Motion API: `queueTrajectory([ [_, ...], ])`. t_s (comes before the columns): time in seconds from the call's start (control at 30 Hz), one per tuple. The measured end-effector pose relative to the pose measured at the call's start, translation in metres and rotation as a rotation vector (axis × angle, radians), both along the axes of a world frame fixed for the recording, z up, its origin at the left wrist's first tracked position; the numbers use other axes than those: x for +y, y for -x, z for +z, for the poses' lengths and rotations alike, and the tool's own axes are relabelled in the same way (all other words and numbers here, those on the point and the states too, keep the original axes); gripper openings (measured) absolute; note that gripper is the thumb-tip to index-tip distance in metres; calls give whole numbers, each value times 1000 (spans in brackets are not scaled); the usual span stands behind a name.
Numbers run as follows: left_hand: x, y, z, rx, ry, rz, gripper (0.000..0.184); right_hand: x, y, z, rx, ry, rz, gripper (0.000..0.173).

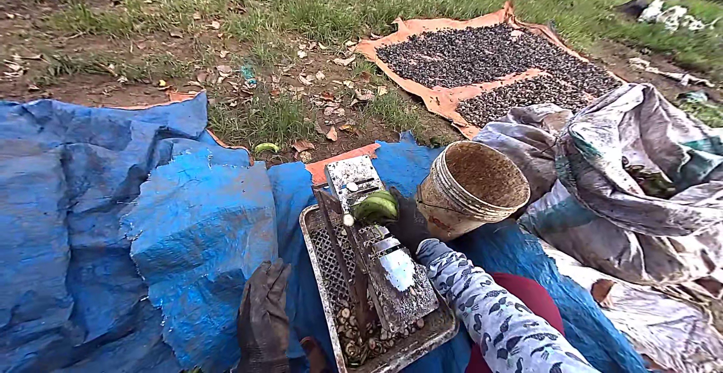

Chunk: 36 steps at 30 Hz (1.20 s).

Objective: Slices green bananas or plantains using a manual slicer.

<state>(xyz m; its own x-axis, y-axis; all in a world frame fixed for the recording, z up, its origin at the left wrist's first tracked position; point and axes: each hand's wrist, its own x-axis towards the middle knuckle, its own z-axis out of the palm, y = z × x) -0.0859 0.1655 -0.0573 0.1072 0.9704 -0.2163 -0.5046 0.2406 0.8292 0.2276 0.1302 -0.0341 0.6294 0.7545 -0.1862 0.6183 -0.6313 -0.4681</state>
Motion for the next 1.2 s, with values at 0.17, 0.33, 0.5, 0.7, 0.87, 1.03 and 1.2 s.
queueTrajectory([
  [0.17, -6, 2, 5, -1, -14, -9, 33, -123, 28, -27, 24, 13, -90, 97],
  [0.33, -6, 5, 0, 13, -8, -13, 34, -86, 31, -14, 15, -44, -177, 95],
  [0.5, -5, 2, 3, 11, -17, 4, 34, 42, 0, 10, -27, 26, -187, 83],
  [0.7, -20, -26, 9, 247, 55, -344, 43, -30, 29, -2, 229, -479, -225, 83],
  [0.87, -54, -96, -1, -105, 301, -868, 76, -73, 77, 2, 574, -667, -248, 99],
  [1.03, -47, -122, 6, -134, 282, -490, 51, -119, 102, -8, 397, -405, 72, 108],
  [1.2, -50, -133, 12, -308, 279, -482, 43, -117, 74, -16, 378, -761, 225, 67],
])
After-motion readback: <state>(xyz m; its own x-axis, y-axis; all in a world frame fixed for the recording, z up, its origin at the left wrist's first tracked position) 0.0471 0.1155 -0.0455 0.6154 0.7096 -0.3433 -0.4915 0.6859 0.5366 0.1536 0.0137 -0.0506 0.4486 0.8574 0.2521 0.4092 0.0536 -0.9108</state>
